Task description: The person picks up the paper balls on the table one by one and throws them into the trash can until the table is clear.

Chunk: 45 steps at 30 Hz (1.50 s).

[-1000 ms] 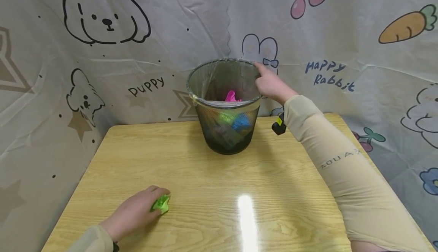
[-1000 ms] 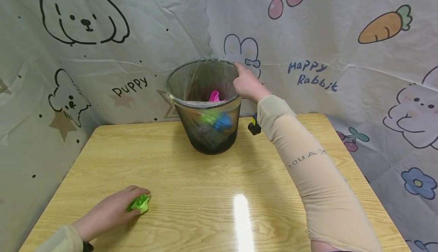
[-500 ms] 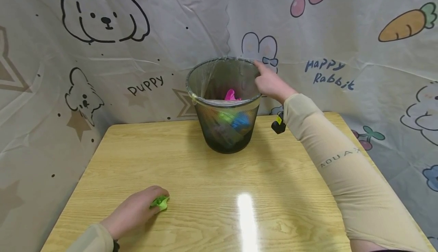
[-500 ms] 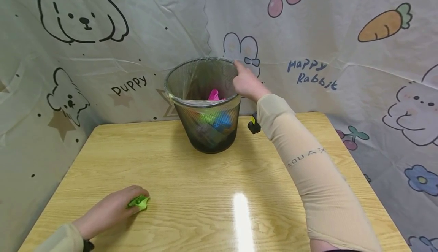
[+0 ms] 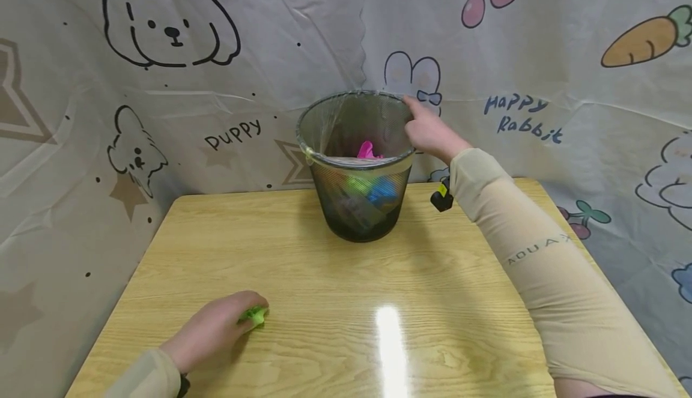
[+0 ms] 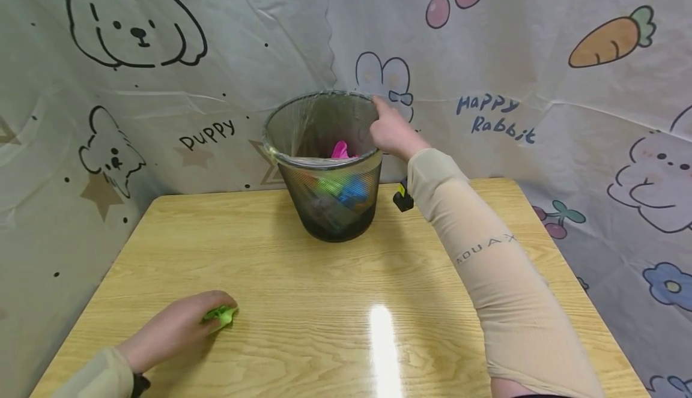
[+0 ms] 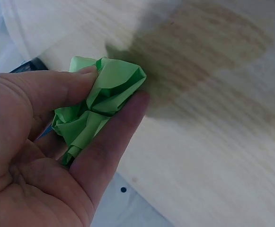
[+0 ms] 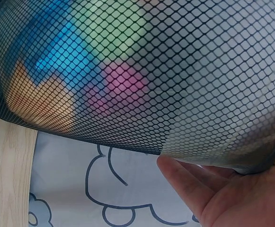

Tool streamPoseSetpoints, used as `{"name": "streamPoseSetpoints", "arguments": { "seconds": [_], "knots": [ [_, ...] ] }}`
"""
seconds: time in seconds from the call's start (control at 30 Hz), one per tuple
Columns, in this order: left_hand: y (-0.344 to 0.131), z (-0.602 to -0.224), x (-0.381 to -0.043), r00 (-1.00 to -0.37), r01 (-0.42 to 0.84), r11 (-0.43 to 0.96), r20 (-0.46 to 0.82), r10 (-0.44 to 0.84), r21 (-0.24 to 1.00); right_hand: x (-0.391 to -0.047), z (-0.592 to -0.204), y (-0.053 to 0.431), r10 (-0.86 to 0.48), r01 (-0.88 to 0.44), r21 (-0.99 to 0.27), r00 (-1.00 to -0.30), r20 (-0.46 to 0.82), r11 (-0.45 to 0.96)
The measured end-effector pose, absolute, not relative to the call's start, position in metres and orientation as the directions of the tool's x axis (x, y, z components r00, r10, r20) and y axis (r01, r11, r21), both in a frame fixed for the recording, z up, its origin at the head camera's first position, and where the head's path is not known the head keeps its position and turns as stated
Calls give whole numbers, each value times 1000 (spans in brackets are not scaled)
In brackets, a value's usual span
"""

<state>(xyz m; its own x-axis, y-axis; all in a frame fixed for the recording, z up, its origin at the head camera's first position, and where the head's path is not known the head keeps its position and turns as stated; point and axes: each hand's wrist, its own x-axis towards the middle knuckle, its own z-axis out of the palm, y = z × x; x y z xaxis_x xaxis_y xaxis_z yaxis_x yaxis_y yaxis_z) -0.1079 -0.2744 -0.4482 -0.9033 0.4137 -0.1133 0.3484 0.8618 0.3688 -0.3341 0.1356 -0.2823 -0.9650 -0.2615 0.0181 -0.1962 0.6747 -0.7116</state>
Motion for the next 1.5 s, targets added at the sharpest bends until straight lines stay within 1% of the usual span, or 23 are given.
{"name": "streamPoseSetpoints", "arguments": {
  "seconds": [0.13, 0.27, 0.5, 0.77, 1.0, 1.1, 1.33, 1.5],
  "knots": [
    [-276, -439, -110, -902, 381, 850, -56, 428, 363, -334, -283, 135, -261, -191, -710, -965, 10, 678],
    [-277, -421, -119, -899, 411, 839, 8, 437, 357, -334, -284, 135, -263, -196, -711, -965, 16, 675],
    [-276, -369, -140, -889, 457, 816, 153, 431, 355, -336, -283, 135, -274, -211, -708, -961, 26, 674],
    [-270, -309, -166, -865, 494, 812, 268, 424, 311, -335, -281, 135, -274, -204, -717, -962, 19, 666],
    [-259, -263, -189, -878, 459, 831, 301, 372, 312, -335, -281, 134, -273, -202, -713, -962, 16, 672],
    [-251, -249, -200, -870, 472, 823, 317, 377, 317, -334, -281, 135, -271, -198, -712, -963, 11, 674],
    [-233, -222, -221, -856, 496, 803, 343, 387, 330, -333, -280, 134, -279, -203, -715, -960, 12, 669],
    [-218, -211, -236, -868, 476, 803, 339, 362, 360, -334, -280, 134, -269, -195, -712, -963, 9, 674]
  ]
}}
